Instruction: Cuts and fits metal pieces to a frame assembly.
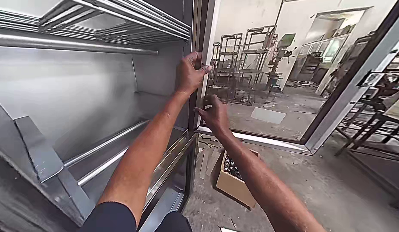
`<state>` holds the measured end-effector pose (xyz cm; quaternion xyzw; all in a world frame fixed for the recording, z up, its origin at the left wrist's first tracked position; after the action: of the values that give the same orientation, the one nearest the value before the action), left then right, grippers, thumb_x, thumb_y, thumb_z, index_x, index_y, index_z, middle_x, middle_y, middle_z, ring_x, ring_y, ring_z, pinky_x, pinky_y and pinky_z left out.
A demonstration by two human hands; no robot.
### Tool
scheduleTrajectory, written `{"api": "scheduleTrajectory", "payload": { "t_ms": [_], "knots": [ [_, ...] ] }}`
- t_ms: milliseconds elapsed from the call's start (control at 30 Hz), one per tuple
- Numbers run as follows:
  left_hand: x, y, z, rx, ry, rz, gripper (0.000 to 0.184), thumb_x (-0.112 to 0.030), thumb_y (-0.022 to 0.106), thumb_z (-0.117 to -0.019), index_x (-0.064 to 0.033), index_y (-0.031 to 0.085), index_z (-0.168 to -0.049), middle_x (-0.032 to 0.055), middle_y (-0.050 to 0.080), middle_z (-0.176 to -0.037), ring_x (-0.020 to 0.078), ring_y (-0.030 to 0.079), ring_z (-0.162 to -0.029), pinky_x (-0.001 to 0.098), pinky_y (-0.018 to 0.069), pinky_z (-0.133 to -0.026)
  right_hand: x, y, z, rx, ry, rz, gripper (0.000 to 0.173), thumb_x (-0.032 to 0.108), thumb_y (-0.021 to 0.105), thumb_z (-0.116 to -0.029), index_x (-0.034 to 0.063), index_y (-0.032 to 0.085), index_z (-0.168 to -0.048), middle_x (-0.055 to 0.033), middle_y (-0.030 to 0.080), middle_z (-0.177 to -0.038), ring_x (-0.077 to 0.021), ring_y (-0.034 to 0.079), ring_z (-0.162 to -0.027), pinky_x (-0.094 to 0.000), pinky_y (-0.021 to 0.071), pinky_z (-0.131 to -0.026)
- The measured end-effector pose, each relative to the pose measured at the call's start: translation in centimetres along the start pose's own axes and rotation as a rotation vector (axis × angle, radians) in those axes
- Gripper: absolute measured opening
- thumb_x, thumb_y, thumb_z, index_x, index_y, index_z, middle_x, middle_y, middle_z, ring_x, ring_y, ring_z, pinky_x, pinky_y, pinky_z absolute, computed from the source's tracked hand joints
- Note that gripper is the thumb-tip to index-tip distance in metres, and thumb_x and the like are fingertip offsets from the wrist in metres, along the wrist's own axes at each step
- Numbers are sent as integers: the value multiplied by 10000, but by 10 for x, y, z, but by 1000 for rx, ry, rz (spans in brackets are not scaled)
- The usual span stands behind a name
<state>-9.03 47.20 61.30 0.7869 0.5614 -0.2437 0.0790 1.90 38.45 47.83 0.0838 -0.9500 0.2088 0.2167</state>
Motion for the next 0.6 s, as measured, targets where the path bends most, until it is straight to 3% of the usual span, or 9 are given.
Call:
{"api": "scheduleTrajectory", "payload": {
  "t_ms": [67,167,333,433,600],
  "knots": [
    [8,2,1,-35,0,-30,407,-173,845,-836,-42,684,-1185,44,745,-909,116,713,-784,325,611,-768,-7,7,0,-35,-28,-13,543,296,905,-794,95,586,-1185,-71,702,-941,-223,681,-669,-478,602,-591],
    [18,1,1,-89,-1,-58,460,-172,843,-835,-27,647,-1225,45,723,-891,117,685,-742,318,593,-736,-9,13,1,-63,-79,14,448,300,893,-800,86,646,-1106,-103,670,-984,-231,649,-677,-475,580,-599],
    [38,2,1,-93,6,11,510,-139,837,-844,-50,599,-1286,40,751,-925,112,723,-765,299,621,-741,-9,15,4,-84,-101,154,398,376,871,-817,144,674,-1073,-79,684,-961,-232,627,-625,-474,532,-527],
    [40,0,1,-125,45,-30,506,-167,848,-836,-60,626,-1277,32,742,-943,100,712,-772,282,614,-736,-8,16,6,-96,-105,229,402,424,853,-827,168,696,-1094,-79,684,-966,-233,630,-609,-472,518,-502],
    [41,2,2,-139,97,-132,509,-224,851,-827,-80,692,-1290,6,728,-961,79,674,-815,244,563,-726,-12,17,9,-101,-99,211,376,383,851,-837,165,702,-1106,-80,690,-991,-232,639,-624,-477,530,-511]
  ]
}}
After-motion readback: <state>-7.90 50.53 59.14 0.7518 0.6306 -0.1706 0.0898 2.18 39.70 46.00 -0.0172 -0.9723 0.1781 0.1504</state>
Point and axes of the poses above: each hand's wrist, its own z-axis away from the middle knuckle, its own y-axis out of the palm, x = y × z, the point moved 6 cm from there along -z, towards the middle knuckle
